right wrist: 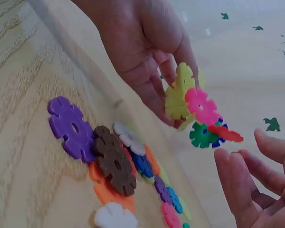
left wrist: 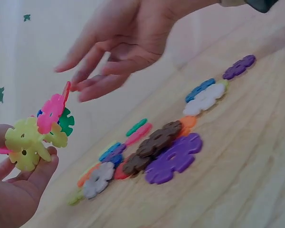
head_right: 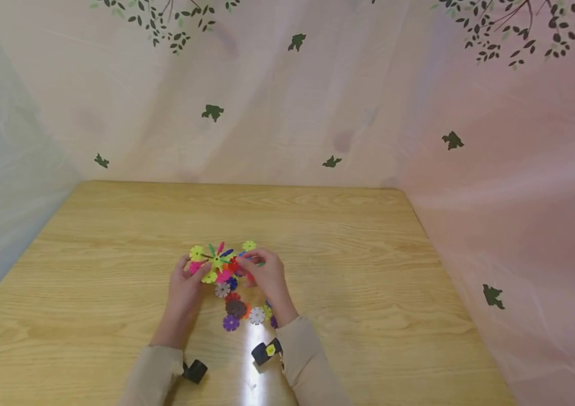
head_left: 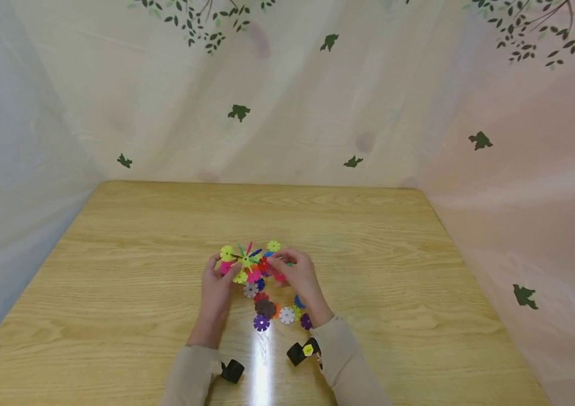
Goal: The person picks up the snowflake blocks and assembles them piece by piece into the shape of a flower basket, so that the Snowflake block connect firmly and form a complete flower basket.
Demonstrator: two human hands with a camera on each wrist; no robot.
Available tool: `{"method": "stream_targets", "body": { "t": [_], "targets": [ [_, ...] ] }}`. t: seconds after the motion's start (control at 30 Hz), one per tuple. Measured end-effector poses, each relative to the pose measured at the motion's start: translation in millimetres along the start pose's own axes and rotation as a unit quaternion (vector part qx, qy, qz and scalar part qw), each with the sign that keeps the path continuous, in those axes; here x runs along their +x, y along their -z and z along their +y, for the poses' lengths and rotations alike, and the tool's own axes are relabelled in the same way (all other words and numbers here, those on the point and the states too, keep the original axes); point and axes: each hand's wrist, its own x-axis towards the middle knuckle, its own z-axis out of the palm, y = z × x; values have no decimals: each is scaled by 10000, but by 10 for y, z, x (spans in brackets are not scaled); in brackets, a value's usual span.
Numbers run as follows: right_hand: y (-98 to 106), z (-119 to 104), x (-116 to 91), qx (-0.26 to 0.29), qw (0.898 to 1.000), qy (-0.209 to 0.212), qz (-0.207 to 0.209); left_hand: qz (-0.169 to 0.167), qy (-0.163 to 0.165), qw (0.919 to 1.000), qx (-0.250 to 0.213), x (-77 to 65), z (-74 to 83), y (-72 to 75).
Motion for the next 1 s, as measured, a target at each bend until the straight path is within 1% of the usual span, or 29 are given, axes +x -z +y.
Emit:
{"method": "stream_targets", "body": {
  "t": [0.07,0.1,0.13,0.17,0.23,0.3,0.37,0.43,0.47,0.5,0.53,0.6,0.67,0.77,0.93,0.97,1.0],
  "targets": [
    [14,31,22,-494,9987,82,-78,130,79,9999,-56,21,25,51],
    [21,48,27,-858,9961,133,-179,194,92,9997,-116,30,40,78],
    [31,60,27,-1298,9908,214,-331,249,95,9994,-197,40,55,107],
    [36,77,25,-1755,9827,283,-522,308,87,9992,-218,50,68,137],
    [34,93,1,-2502,9619,362,-1043,391,58,9988,-291,65,93,192],
    [23,102,-36,-3016,9388,400,-1618,468,60,9984,-301,77,111,240],
    [1,99,-71,-3388,9181,393,-2021,519,80,9981,-314,86,123,270],
    [-18,85,-101,-3668,9022,408,-2233,526,131,9978,-380,89,130,284],
    [-25,77,-111,-3790,8962,431,-2266,529,156,9977,-402,90,129,285],
    [-29,71,-118,-3885,8923,469,-2251,516,169,9976,-426,88,128,284],
    [-28,66,-120,-3959,8899,509,-2207,495,191,9976,-436,88,129,277],
    [-13,61,-113,-4031,8901,535,-2061,385,224,9981,-421,83,120,261],
    [18,58,-91,-4040,8942,514,-1860,230,248,9986,-411,73,110,243],
    [83,57,-43,-4156,8979,449,-1380,-8,314,9989,-348,57,94,213],
    [174,53,16,-4354,8985,319,-463,-292,414,9985,-193,16,75,150],
    [183,54,21,-4319,9009,296,-311,-371,400,9984,-155,6,71,140],
    [186,55,24,-4201,9069,273,-187,-426,388,9982,-160,-4,65,129]
  ]
}}
